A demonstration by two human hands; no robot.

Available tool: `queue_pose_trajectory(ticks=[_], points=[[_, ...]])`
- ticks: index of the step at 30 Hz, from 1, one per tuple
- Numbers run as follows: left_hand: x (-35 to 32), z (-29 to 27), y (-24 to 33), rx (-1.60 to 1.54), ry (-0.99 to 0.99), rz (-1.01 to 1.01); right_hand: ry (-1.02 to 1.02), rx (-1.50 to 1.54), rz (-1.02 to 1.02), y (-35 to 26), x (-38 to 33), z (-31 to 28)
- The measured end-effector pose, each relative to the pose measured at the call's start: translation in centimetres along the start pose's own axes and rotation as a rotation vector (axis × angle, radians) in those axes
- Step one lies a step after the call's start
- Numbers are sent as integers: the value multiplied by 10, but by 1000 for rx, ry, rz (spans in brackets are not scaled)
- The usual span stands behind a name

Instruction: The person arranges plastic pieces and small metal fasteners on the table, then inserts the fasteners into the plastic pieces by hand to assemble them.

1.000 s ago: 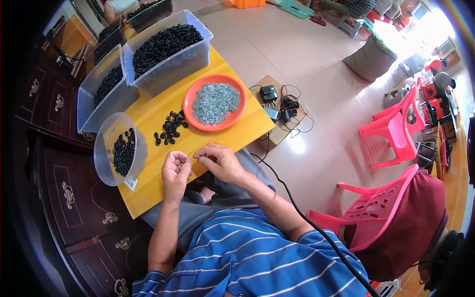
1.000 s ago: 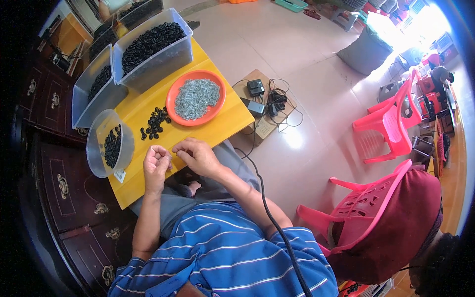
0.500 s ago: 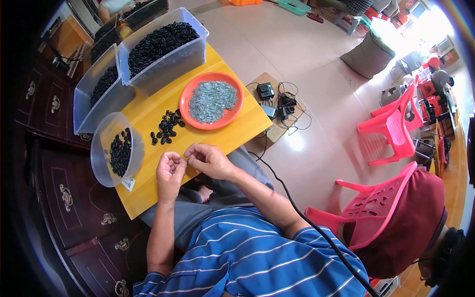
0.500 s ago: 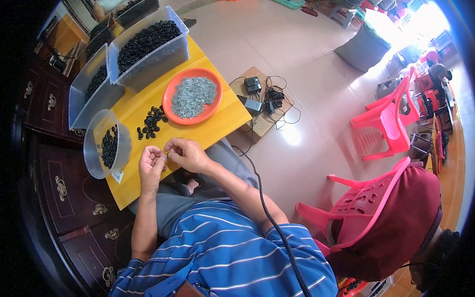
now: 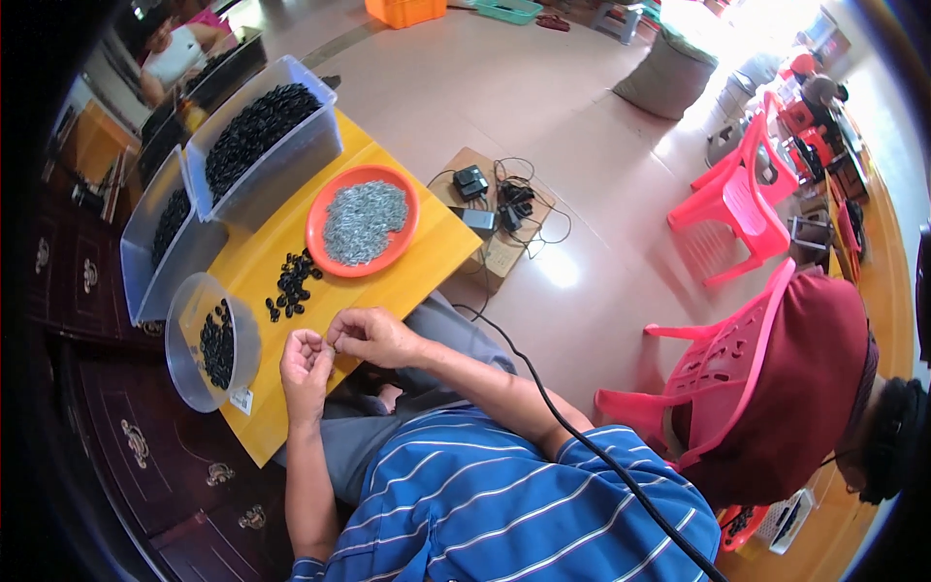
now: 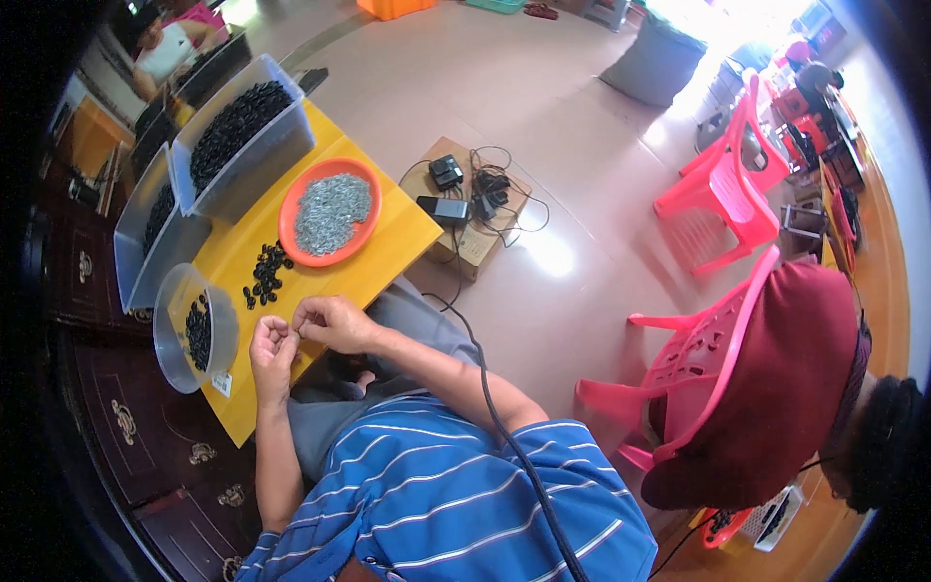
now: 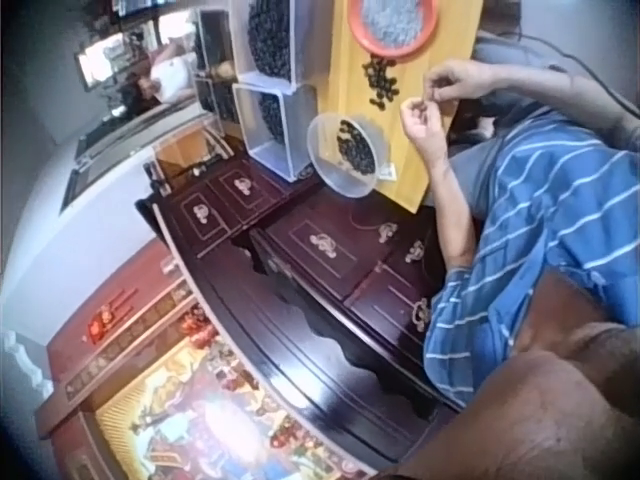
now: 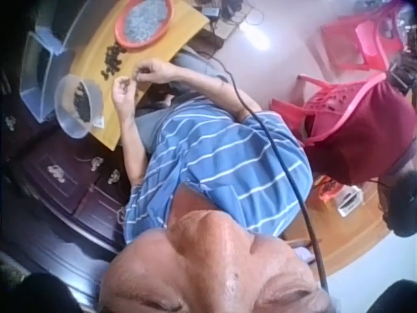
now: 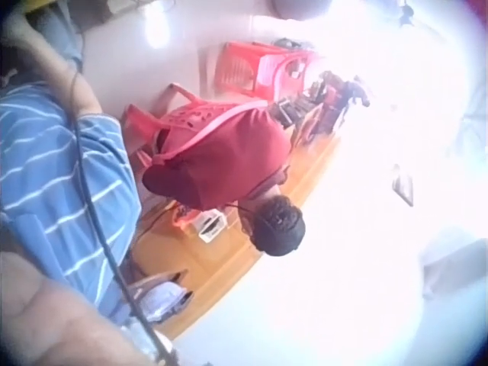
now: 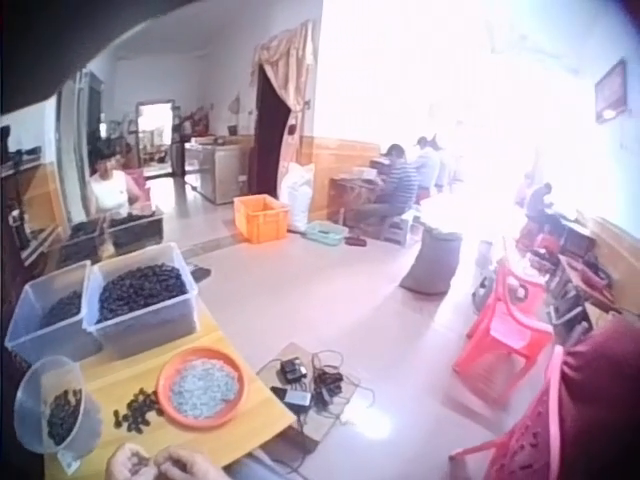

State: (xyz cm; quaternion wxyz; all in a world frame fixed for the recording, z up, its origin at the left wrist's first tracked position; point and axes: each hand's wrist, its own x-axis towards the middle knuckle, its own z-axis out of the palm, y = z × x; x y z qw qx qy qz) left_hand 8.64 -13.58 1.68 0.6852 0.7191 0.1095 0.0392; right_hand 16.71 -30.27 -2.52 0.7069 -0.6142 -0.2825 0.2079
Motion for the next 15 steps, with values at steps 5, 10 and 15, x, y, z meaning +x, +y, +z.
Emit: queue_pose_trajectory(ticks=[5, 10, 15], points=[[-13, 0, 9, 15, 38, 41, 7, 124, 37, -4, -10, 15], [-29, 0, 19, 38, 50, 77, 19, 322, 12, -3, -22, 22], [-36, 18, 33, 7, -3, 169, 22, 559, 73, -16, -37, 7]])
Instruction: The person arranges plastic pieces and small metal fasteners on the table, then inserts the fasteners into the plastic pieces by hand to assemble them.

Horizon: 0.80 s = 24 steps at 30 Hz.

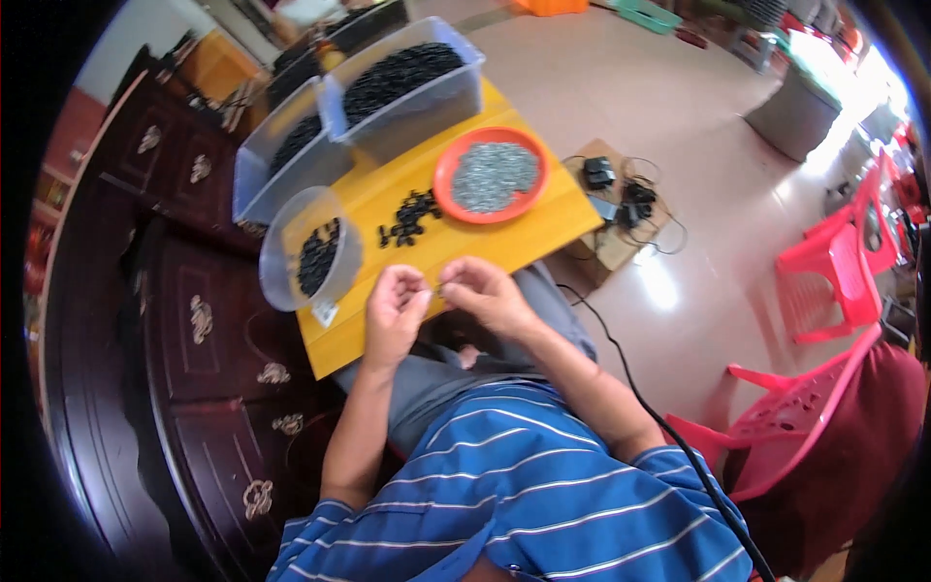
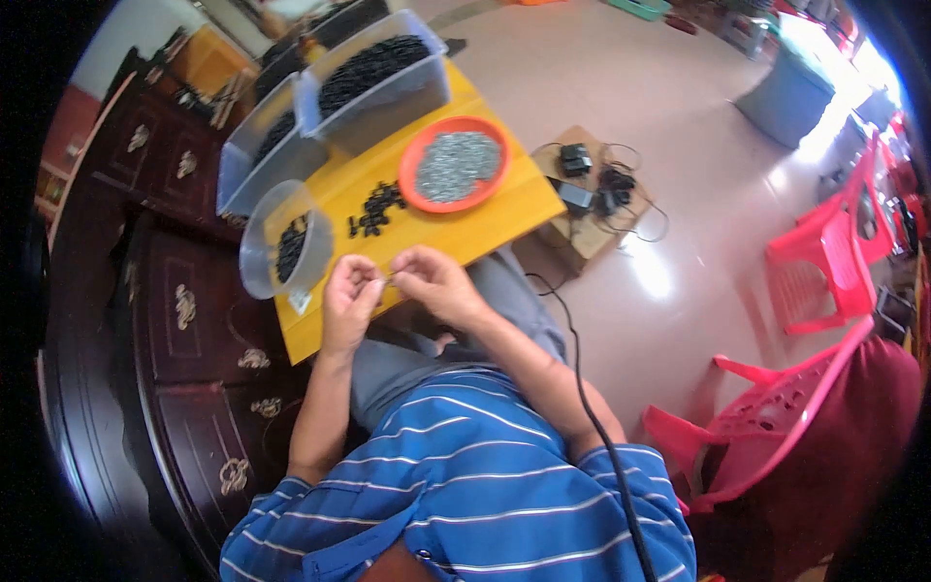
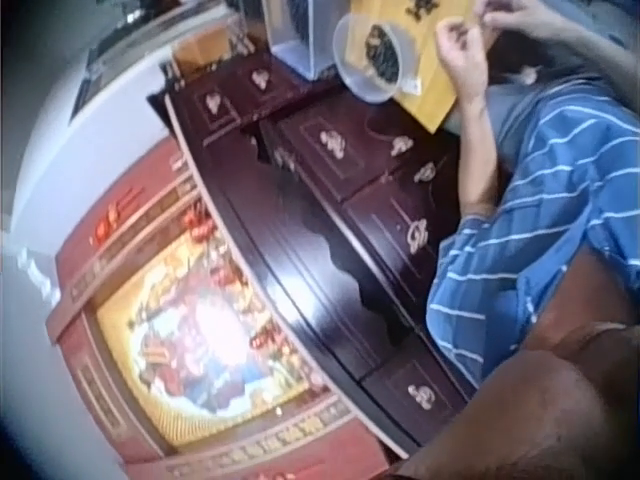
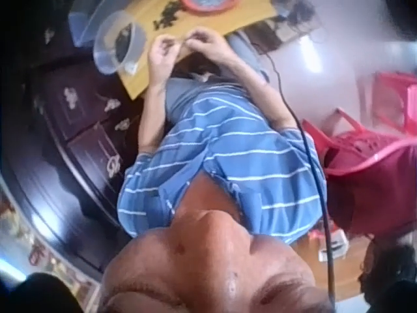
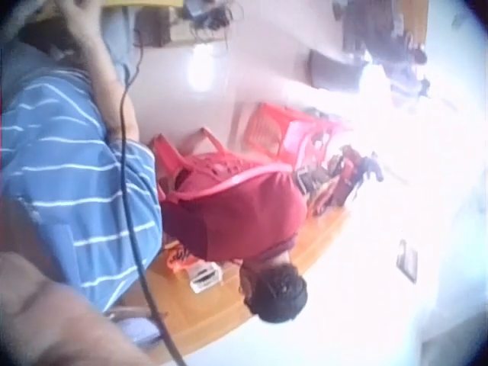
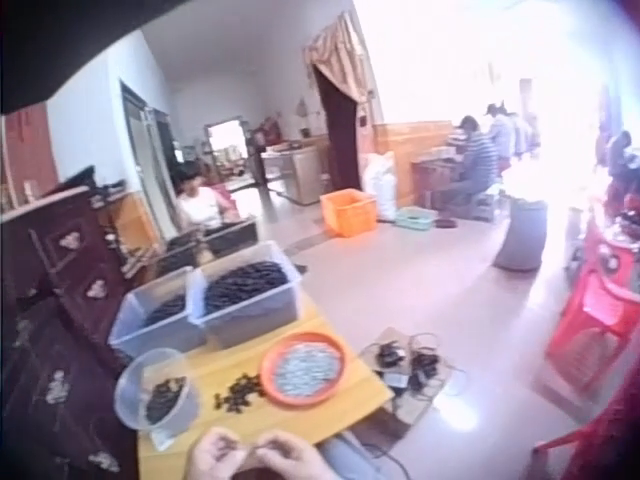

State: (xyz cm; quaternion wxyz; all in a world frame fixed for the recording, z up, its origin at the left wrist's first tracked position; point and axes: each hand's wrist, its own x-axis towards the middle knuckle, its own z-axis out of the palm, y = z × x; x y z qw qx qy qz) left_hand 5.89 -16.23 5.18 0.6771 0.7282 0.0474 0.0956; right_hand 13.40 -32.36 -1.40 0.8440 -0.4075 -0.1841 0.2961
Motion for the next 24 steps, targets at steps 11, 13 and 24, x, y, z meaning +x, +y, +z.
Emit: queue_pose_trajectory(ticks=[11, 13, 24], points=[[-15, 10, 31, 162, 19, 127, -52, 19, -44, -33, -19, 20], [-16, 12, 35, 194, 26, 135, -51, -20, -48, -35, -20, 21], [-23, 14, 40, 244, 27, 158, -55, -16, -65, -30, -22, 22]])
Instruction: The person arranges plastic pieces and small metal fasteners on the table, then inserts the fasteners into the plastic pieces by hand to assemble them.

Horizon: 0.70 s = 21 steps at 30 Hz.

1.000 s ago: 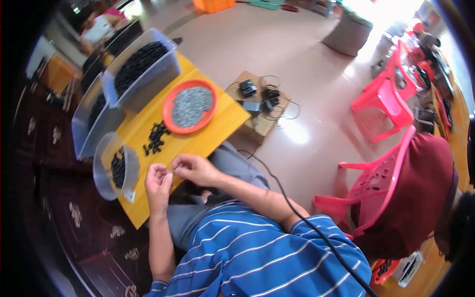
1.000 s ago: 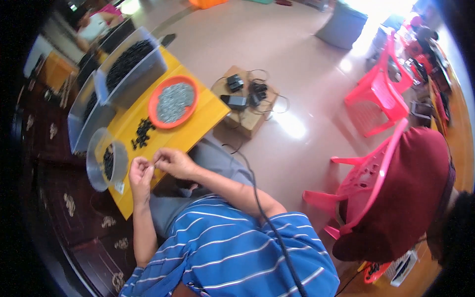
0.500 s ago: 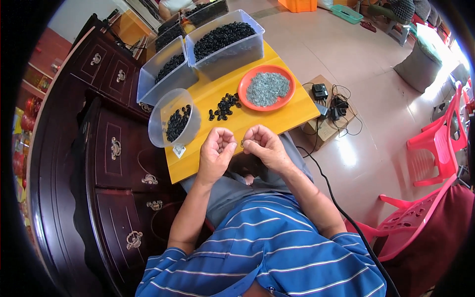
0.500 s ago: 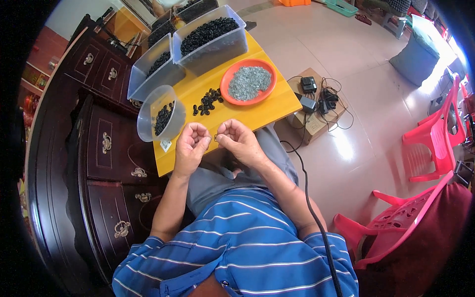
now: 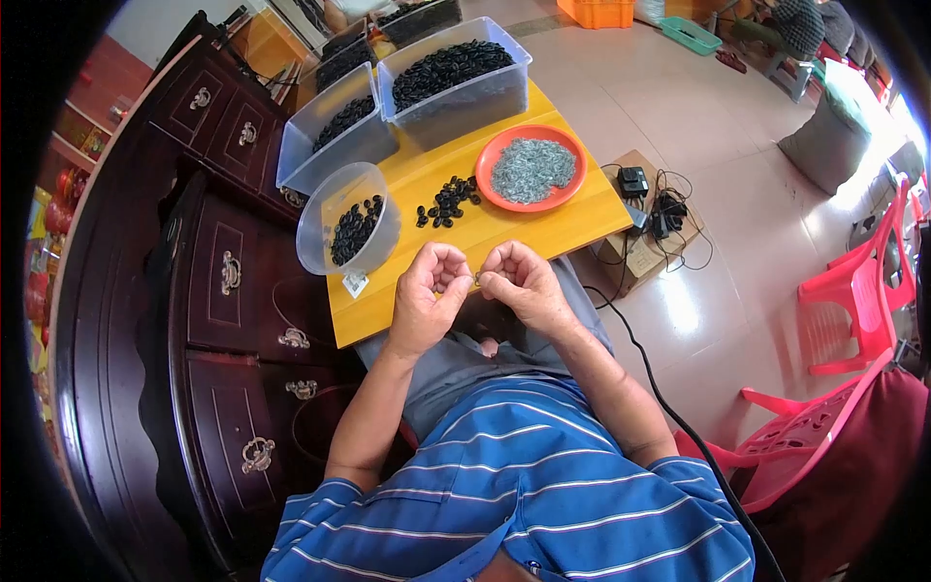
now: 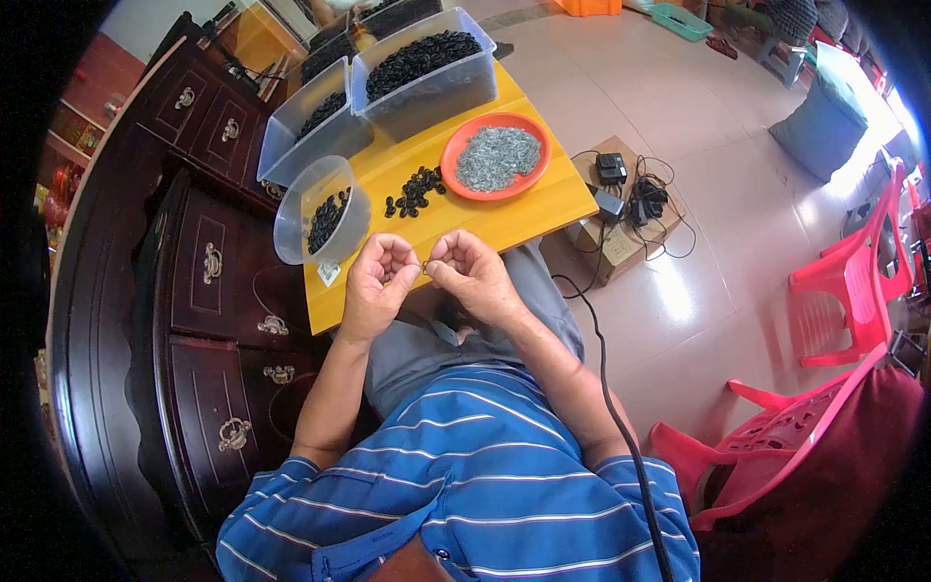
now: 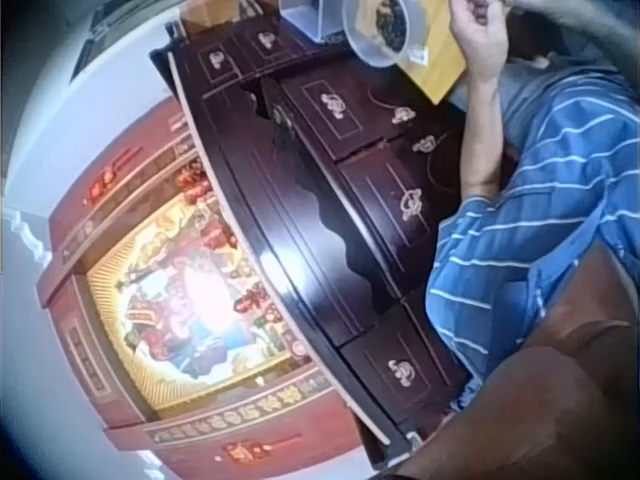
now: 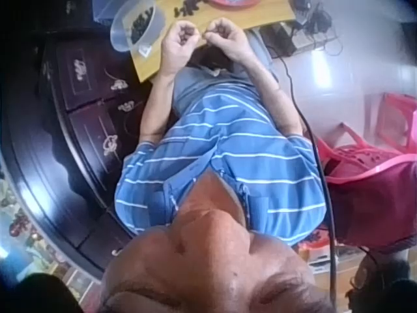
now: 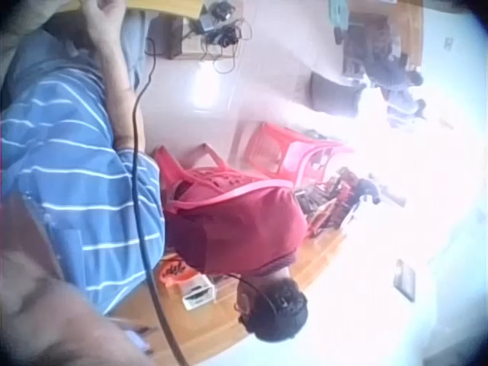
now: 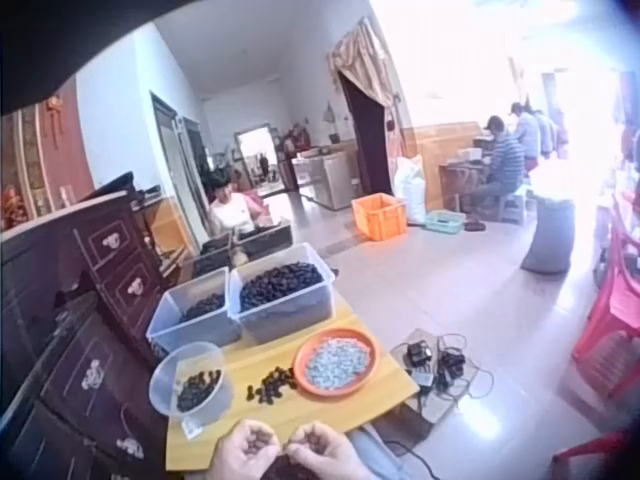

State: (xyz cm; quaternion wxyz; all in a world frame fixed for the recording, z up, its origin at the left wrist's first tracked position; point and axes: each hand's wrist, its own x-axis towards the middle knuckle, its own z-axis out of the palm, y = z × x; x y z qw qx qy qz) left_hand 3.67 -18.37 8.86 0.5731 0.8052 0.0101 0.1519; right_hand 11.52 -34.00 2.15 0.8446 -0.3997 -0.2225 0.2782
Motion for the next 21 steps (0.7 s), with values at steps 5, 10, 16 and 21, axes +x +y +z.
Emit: queue_pose_trajectory(ticks=[5, 10, 16, 21], points=[[0, -2, 0, 55, 2, 23, -8, -17, -11, 4, 0, -2], [-1, -3, 0, 92, -1, 18, 10, -119, -21, 6, -2, -1], [-1, -2, -1, 119, 8, 4, 56, -226, -68, 7, -2, 2], [0, -1, -7, 104, -17, -48, 80, -207, -54, 14, 0, -1]])
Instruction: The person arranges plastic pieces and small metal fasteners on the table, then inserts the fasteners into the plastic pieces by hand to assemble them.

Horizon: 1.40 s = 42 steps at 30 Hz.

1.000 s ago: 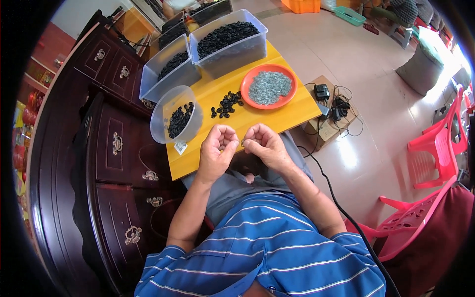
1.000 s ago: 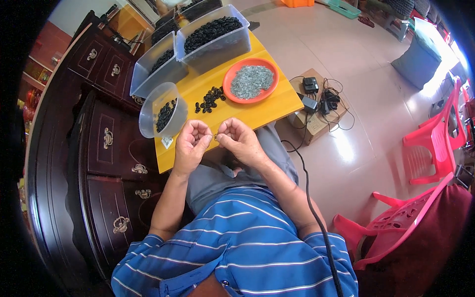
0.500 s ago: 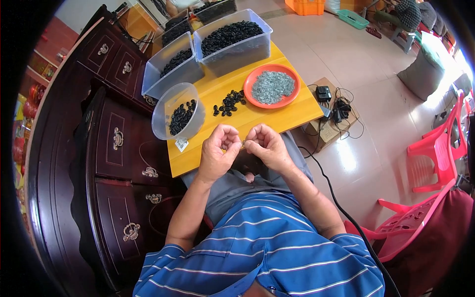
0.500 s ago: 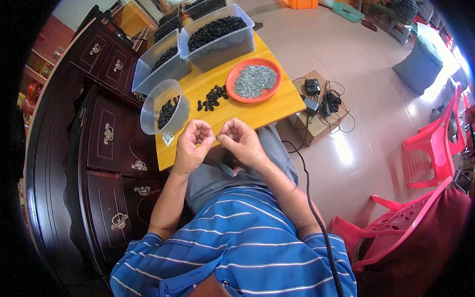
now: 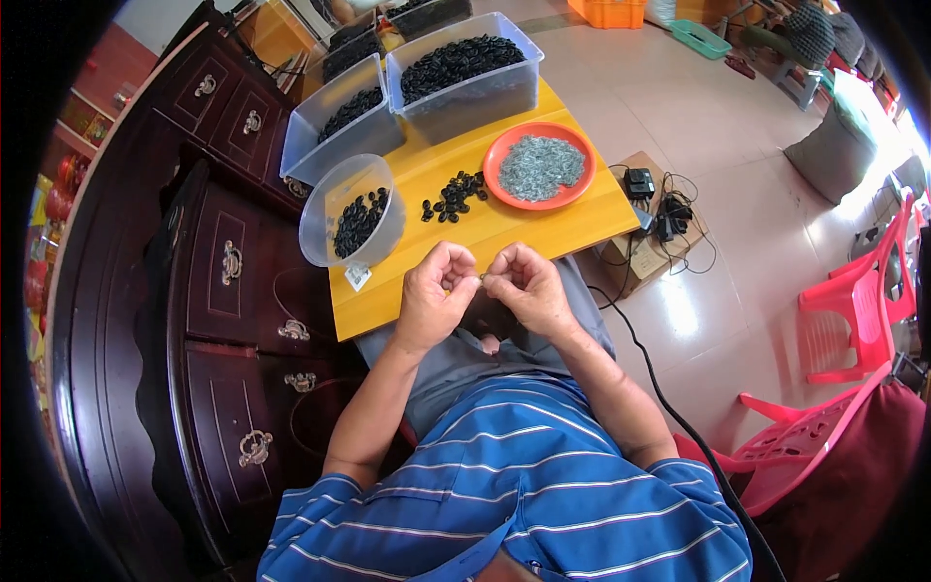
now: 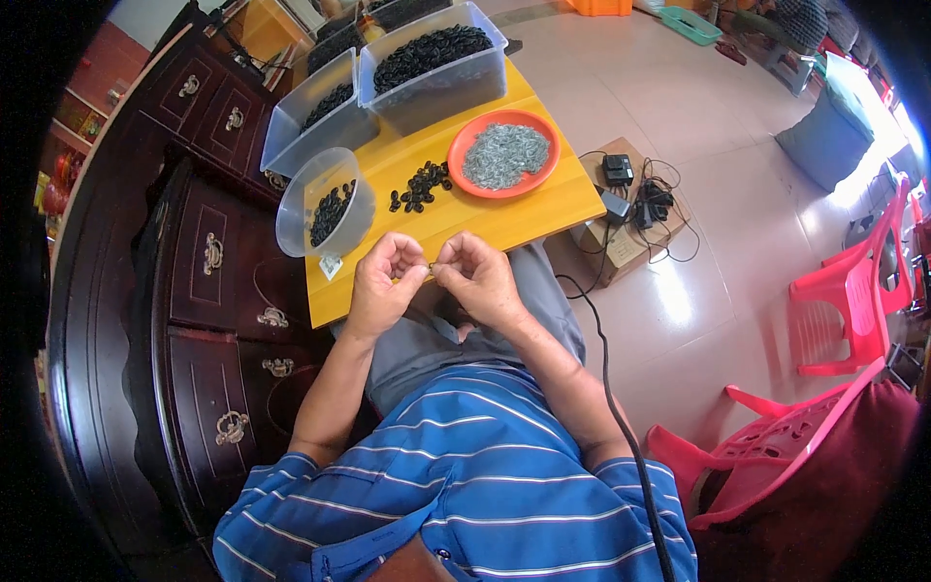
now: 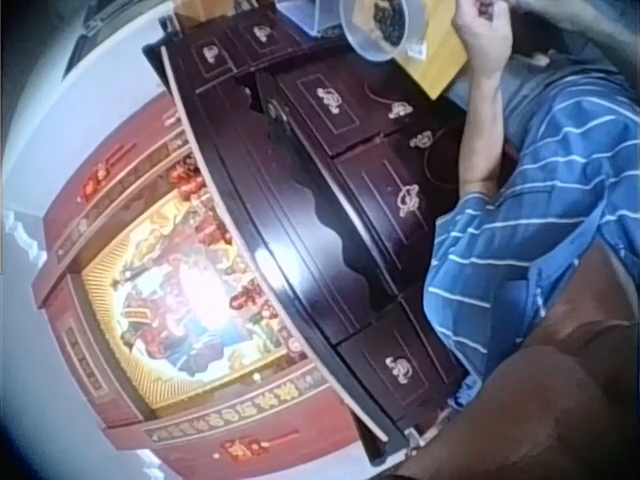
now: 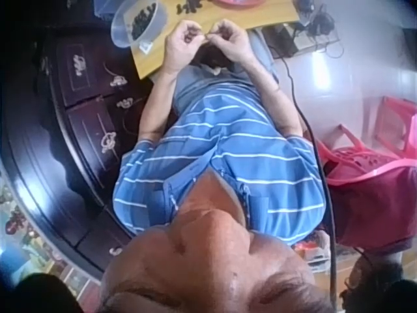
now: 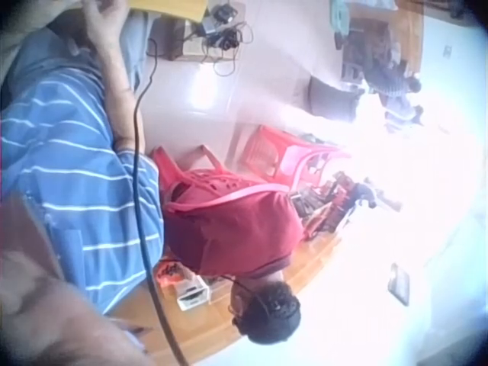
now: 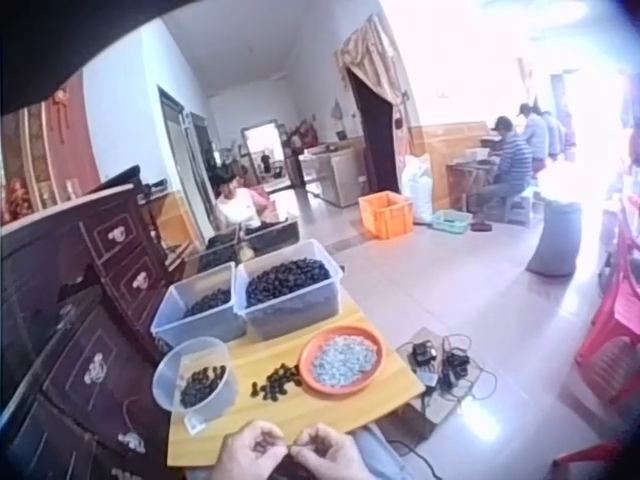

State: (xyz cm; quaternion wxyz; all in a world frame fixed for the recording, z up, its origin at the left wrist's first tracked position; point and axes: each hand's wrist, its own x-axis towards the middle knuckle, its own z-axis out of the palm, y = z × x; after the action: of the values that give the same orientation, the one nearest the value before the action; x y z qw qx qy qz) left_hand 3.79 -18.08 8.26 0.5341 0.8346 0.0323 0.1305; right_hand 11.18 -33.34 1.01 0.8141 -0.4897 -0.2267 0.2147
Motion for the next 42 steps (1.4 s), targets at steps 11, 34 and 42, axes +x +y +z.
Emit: queue_pose_trajectory(ticks=[11, 34, 42], points=[[12, -3, -26, -213, -26, -132, 8, 35, 57, 16, 13, -3], [99, -41, -109, 469, 3, -48, 126, 128, 223, 41, 74, -27], [102, -37, -123, 669, 17, 107, 133, 95, 235, 43, 77, -29]])
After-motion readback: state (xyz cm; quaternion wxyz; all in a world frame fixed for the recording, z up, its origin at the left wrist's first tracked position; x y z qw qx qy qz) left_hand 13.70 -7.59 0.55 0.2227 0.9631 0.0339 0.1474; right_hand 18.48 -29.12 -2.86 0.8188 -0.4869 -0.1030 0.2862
